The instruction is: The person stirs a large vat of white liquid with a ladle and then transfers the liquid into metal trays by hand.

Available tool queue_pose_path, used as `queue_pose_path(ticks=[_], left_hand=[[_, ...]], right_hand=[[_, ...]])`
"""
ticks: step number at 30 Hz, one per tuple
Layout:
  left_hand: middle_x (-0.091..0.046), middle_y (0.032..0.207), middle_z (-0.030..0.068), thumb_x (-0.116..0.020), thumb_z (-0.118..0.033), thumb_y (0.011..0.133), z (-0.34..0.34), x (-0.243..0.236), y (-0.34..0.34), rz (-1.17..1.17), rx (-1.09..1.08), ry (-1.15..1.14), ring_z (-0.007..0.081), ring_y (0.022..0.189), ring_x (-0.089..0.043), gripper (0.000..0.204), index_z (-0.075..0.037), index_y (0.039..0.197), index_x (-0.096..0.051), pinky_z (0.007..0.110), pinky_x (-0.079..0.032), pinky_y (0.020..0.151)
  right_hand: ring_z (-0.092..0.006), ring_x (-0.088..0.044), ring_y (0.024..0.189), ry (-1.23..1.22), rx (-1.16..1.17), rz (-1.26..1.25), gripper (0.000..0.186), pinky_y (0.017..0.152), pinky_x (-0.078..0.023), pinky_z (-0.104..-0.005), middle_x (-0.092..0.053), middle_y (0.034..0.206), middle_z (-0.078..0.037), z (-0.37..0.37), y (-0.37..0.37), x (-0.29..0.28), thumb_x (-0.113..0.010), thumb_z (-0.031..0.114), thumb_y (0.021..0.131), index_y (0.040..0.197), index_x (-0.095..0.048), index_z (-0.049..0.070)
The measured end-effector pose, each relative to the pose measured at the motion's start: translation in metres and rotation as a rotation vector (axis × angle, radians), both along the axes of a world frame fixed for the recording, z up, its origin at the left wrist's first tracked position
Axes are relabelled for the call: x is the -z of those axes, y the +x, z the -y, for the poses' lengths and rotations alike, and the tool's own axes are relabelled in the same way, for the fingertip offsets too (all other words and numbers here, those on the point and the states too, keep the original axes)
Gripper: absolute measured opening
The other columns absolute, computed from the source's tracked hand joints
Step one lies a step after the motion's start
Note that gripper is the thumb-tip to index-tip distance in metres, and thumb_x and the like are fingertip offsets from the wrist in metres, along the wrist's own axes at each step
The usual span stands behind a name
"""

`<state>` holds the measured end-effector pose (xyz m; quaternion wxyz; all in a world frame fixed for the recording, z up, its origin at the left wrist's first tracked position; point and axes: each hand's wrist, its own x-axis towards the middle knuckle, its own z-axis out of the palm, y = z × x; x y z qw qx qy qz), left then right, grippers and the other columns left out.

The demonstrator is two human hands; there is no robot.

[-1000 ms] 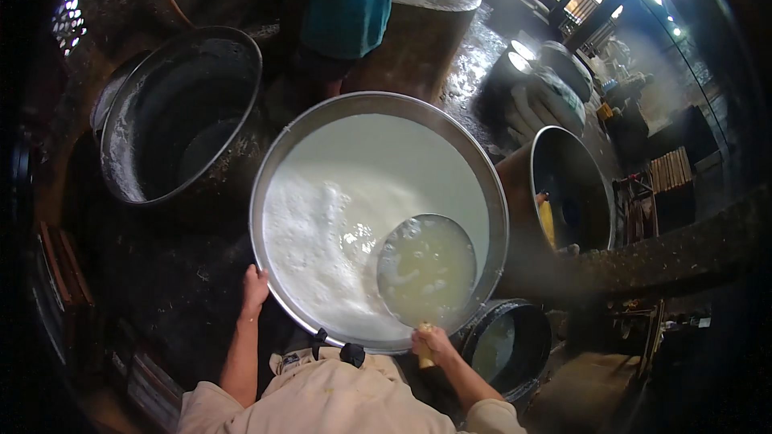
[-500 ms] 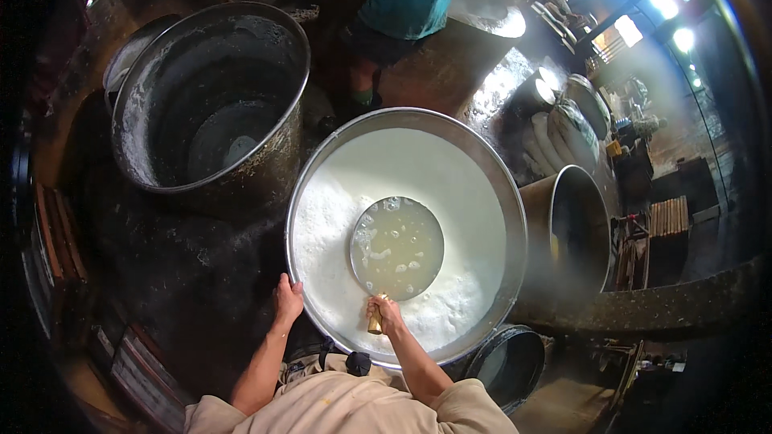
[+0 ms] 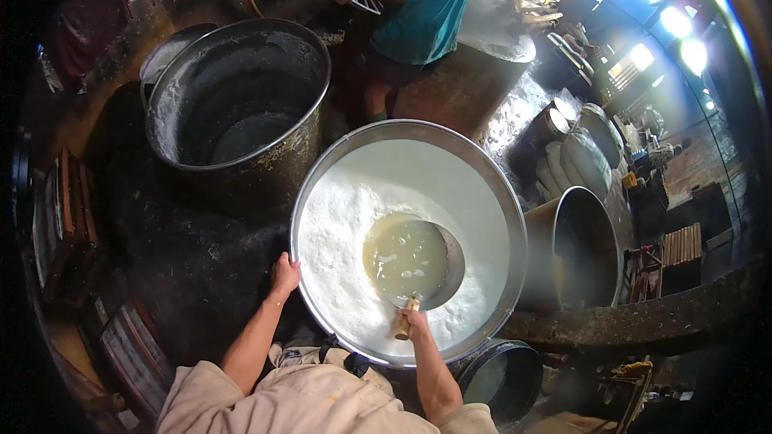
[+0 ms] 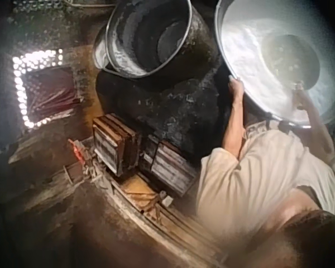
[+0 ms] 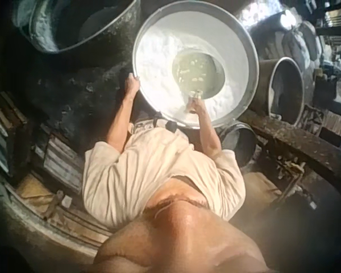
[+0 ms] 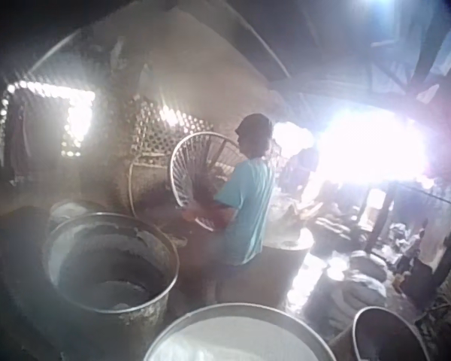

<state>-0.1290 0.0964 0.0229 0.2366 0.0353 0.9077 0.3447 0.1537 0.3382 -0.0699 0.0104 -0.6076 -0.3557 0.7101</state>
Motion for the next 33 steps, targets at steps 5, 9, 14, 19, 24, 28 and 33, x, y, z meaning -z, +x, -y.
queue_pose_path(ticks=[5, 9, 14, 19, 24, 28, 33], left_hand=[[-0.060, 0.098, 0.0256, -0.060, -0.021, 0.082, -0.004, 0.020, 0.000, -0.054, -0.034, 0.040, 0.0425, 0.096, -0.056, 0.027, 0.001, 0.096, -0.053, 0.048, -0.044, 0.080], [-0.059, 0.102, 0.0264, -0.060, -0.020, 0.081, 0.003, 0.028, -0.009, -0.054, -0.036, 0.037, 0.0409, 0.098, -0.056, 0.031, 0.003, 0.101, -0.054, 0.045, -0.045, 0.083], [-0.059, 0.103, 0.0278, -0.060, -0.019, 0.081, 0.006, 0.023, -0.007, -0.012, -0.086, 0.074, 0.0407, 0.099, -0.057, 0.033, 0.006, 0.102, -0.054, 0.044, -0.045, 0.083], [-0.059, 0.103, 0.0278, -0.062, -0.020, 0.079, -0.006, 0.035, -0.008, -0.022, 0.004, 0.123, 0.0411, 0.099, -0.057, 0.037, 0.006, 0.103, -0.054, 0.043, -0.045, 0.084], [-0.064, 0.093, 0.0215, -0.069, -0.022, 0.073, 0.010, 0.035, -0.023, 0.057, 0.010, 0.122, 0.0355, 0.092, -0.061, 0.030, 0.001, 0.090, -0.058, 0.043, -0.047, 0.077], [-0.064, 0.081, 0.0172, -0.074, -0.024, 0.070, 0.010, 0.033, -0.032, 0.108, 0.133, 0.191, 0.0269, 0.077, -0.063, 0.032, 0.001, 0.081, -0.059, 0.037, -0.048, 0.069], [-0.067, 0.090, 0.0178, -0.073, -0.032, 0.071, 0.040, 0.007, -0.047, 0.191, 0.432, 0.161, 0.0256, 0.091, -0.064, 0.041, 0.001, 0.094, -0.065, 0.036, -0.048, 0.078]], right_hand=[[-0.0227, -0.052, 0.045, 0.167, -0.016, 0.015, 0.009, 0.042, -0.045, -0.0361, -0.053, 0.059, -0.010, -0.043, 0.068, -0.017, -0.062, 0.002, 0.074, 0.070, -0.056, -0.003], [-0.0227, -0.053, 0.046, 0.536, -0.141, 0.097, 0.010, 0.039, -0.044, -0.0383, -0.053, 0.059, -0.011, -0.063, 0.109, -0.054, -0.063, 0.002, 0.070, 0.068, -0.057, -0.006], [-0.0197, -0.056, 0.051, 0.675, -0.009, 0.332, 0.011, 0.044, -0.042, -0.0366, -0.058, 0.066, -0.009, -0.084, 0.141, -0.139, -0.066, 0.004, 0.069, 0.075, -0.059, -0.002], [-0.0354, -0.063, 0.077, 1.192, -0.059, 0.626, 0.029, 0.068, -0.049, -0.0425, -0.063, 0.080, -0.021, -0.138, 0.219, -0.182, -0.070, 0.009, 0.063, 0.083, -0.052, -0.001], [-0.0136, -0.051, 0.049, 1.212, 0.019, 0.101, 0.039, 0.040, -0.041, -0.0289, -0.051, 0.071, -0.006, -0.078, 0.102, -0.298, -0.067, 0.000, 0.064, 0.094, -0.043, 0.006], [-0.0284, -0.062, 0.095, 1.723, -0.304, 0.296, 0.058, 0.082, -0.047, -0.0345, -0.062, 0.106, -0.015, -0.073, 0.006, -0.282, -0.072, 0.016, 0.067, 0.121, -0.051, 0.009], [-0.0350, -0.061, 0.089, 1.437, -0.603, 0.542, 0.047, 0.076, -0.049, -0.0444, -0.064, 0.093, -0.017, -0.067, -0.182, -0.256, -0.074, 0.030, 0.064, 0.103, -0.058, 0.009]])
